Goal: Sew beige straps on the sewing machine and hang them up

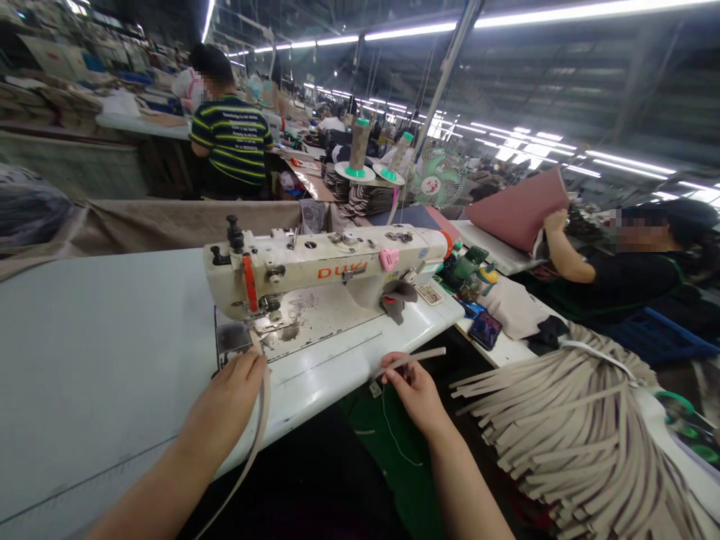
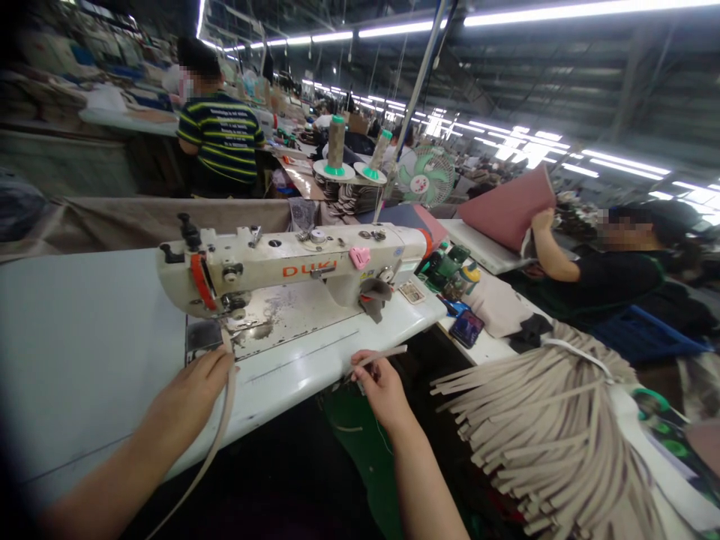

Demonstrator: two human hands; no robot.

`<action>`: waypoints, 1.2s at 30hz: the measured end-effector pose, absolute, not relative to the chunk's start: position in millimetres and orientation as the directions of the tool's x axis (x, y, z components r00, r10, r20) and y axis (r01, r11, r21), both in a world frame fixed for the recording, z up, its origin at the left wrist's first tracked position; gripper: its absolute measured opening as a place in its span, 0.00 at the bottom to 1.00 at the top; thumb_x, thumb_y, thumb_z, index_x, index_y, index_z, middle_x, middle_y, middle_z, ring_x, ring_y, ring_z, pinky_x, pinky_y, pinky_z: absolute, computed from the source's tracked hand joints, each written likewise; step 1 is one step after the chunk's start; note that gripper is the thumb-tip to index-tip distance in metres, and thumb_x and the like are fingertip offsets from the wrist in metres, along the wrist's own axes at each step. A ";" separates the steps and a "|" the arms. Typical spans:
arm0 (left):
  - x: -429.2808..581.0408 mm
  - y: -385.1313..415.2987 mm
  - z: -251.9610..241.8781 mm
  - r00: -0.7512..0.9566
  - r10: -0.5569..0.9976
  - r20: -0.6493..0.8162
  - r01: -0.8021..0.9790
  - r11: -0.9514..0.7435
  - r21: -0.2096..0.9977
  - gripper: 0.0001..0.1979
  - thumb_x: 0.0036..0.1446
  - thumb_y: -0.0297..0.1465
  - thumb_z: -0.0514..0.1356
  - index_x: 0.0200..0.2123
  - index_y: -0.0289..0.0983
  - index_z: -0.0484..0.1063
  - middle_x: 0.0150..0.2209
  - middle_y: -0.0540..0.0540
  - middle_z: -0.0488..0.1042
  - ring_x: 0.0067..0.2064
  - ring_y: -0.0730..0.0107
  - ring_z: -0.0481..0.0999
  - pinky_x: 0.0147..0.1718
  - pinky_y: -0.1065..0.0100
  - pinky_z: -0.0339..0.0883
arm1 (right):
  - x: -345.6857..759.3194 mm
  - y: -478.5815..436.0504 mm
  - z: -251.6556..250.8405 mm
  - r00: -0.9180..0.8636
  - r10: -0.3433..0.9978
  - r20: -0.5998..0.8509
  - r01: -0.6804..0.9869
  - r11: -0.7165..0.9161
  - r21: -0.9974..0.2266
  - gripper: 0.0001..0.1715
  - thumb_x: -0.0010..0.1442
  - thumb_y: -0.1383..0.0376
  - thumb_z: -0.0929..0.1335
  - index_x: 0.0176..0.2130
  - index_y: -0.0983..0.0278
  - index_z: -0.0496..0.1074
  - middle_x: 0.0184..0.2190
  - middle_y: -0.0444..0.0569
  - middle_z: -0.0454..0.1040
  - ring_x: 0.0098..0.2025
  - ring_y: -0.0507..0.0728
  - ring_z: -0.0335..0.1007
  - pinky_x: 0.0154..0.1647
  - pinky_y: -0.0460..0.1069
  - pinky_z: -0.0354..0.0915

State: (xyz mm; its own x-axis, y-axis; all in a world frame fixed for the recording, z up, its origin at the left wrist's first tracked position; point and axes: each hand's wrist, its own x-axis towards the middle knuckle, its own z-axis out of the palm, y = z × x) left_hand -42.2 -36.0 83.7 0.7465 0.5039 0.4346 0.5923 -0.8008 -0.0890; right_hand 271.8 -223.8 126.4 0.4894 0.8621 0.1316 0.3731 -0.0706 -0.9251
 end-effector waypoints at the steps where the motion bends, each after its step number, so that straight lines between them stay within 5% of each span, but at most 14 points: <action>1: -42.6 -35.8 81.4 0.741 0.492 0.457 0.591 -0.801 -0.097 0.19 0.62 0.15 0.53 0.54 0.27 0.72 0.55 0.32 0.71 0.56 0.48 0.73 0.56 0.53 0.74 | 268.4 -223.0 128.3 0.459 0.876 0.147 0.433 -0.076 -0.898 0.20 0.65 0.48 0.70 0.43 0.61 0.76 0.34 0.49 0.77 0.35 0.58 0.72 0.40 0.52 0.68; 6: -43.3 -36.5 81.7 0.742 0.437 0.508 0.559 -0.822 -0.110 0.17 0.62 0.16 0.55 0.53 0.26 0.71 0.54 0.31 0.71 0.56 0.47 0.73 0.56 0.51 0.74 | 253.3 -219.1 137.7 0.273 0.951 0.148 0.627 -0.059 -0.777 0.16 0.71 0.52 0.66 0.39 0.60 0.75 0.34 0.47 0.75 0.36 0.57 0.71 0.40 0.50 0.66; 17: -36.9 -41.0 89.2 0.712 0.478 0.515 0.589 -0.806 -0.065 0.14 0.61 0.18 0.59 0.51 0.27 0.71 0.52 0.32 0.71 0.54 0.47 0.74 0.56 0.51 0.74 | 224.9 -205.2 141.6 0.162 0.986 -0.036 0.286 -0.082 -0.955 0.15 0.72 0.53 0.67 0.43 0.62 0.72 0.34 0.46 0.76 0.28 0.52 0.67 0.31 0.47 0.64; 20: -35.4 -41.8 91.9 0.703 0.506 0.500 0.607 -0.793 -0.051 0.15 0.61 0.17 0.59 0.51 0.27 0.71 0.53 0.33 0.71 0.55 0.48 0.74 0.58 0.51 0.73 | 221.5 -202.3 142.1 0.106 0.993 -0.048 0.224 -0.071 -0.972 0.15 0.70 0.53 0.69 0.48 0.62 0.73 0.36 0.48 0.78 0.34 0.55 0.73 0.38 0.49 0.67; 28: -31.2 -44.3 106.9 0.689 0.589 0.421 0.643 -0.766 0.019 0.12 0.64 0.17 0.56 0.48 0.29 0.73 0.49 0.36 0.74 0.55 0.52 0.75 0.59 0.54 0.72 | 223.3 -195.9 132.4 0.126 0.987 0.102 0.568 0.012 -0.823 0.15 0.67 0.52 0.71 0.36 0.60 0.78 0.31 0.46 0.75 0.33 0.57 0.72 0.37 0.48 0.66; 36: -30.8 -43.6 112.0 0.693 0.611 0.382 0.646 -0.762 0.047 0.10 0.67 0.21 0.53 0.48 0.31 0.72 0.49 0.37 0.74 0.53 0.56 0.75 0.61 0.56 0.67 | 208.0 -186.1 134.4 0.154 0.987 -0.035 0.532 -0.113 -0.839 0.26 0.65 0.42 0.69 0.42 0.61 0.76 0.26 0.45 0.73 0.26 0.56 0.68 0.28 0.47 0.67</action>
State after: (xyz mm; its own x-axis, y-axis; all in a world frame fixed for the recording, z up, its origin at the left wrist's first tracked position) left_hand -30.8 -43.6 112.0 0.6931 0.6113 0.3820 0.6461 -0.7618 0.0468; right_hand 208.0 -186.1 134.4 0.1541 0.9874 -0.0349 0.5317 -0.1126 -0.8394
